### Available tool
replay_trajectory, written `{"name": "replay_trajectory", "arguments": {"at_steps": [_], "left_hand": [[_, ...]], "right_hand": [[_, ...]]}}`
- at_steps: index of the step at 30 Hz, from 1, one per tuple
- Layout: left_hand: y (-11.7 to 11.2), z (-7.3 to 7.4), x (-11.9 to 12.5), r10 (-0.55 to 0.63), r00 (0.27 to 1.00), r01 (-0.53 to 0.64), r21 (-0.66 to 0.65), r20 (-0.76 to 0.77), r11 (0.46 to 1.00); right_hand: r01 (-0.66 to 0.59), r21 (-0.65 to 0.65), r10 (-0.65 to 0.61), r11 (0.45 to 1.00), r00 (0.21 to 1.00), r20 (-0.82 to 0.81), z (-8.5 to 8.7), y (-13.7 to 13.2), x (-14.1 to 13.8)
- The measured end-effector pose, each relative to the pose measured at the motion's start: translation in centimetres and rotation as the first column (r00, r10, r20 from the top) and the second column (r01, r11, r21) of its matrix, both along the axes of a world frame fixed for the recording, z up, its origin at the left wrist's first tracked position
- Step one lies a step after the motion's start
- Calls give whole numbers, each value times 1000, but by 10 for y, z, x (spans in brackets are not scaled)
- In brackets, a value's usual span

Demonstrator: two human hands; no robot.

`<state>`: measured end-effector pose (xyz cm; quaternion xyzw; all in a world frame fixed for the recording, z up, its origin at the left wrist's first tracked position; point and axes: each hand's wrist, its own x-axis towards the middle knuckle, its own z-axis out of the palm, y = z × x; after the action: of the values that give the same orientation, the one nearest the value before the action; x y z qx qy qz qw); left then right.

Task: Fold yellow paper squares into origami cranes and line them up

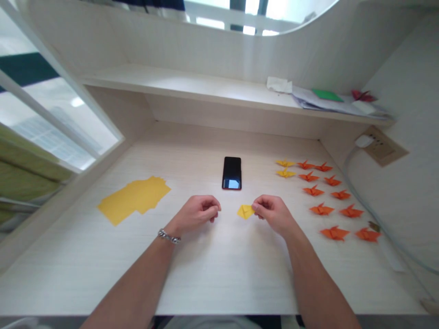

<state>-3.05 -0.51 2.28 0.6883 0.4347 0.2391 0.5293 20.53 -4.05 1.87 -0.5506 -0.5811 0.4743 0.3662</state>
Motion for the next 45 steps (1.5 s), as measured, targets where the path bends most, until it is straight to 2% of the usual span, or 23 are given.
{"name": "replay_trajectory", "arguments": {"at_steps": [3,9,15,18,21,24,28,31,33,36,41,45], "left_hand": [[-4,-4,12,46,985,-42,-31,168,999],[-15,-6,29,99,953,-52,-166,286,985],[-13,-11,28,98,963,-88,-54,251,995],[-14,-13,28,70,976,-74,9,206,997],[-16,-13,28,27,986,-29,8,166,1000],[-16,-12,27,44,987,-43,-12,155,999],[-10,-9,23,151,966,-139,-71,209,988],[-7,-10,20,258,929,-232,-126,266,965],[-7,-12,20,293,909,-255,-161,296,954],[-10,-14,25,266,905,-201,-219,332,955],[-13,-11,28,185,911,-57,-331,368,942],[-13,-6,25,139,919,-68,-199,369,978]], "right_hand": [[-8,12,7,1000,1000,15,0,-1,-6],[23,114,-35,993,994,106,1,-4,-21],[32,190,-65,981,983,172,0,-6,-26],[-32,195,-11,980,977,215,2,-7,-29],[-89,199,32,976,962,272,4,-8,-33],[-78,182,19,980,953,302,6,-7,-31],[-56,83,37,995,975,217,2,-2,-16],[40,28,-41,999,998,40,-4,2,-9],[90,12,-88,996,989,-116,-8,4,-13],[63,-7,-62,998,965,-255,-11,5,-26],[173,-91,-194,981,920,-341,-11,5,-34],[149,-98,-172,984,938,-301,-11,6,-27]]}}
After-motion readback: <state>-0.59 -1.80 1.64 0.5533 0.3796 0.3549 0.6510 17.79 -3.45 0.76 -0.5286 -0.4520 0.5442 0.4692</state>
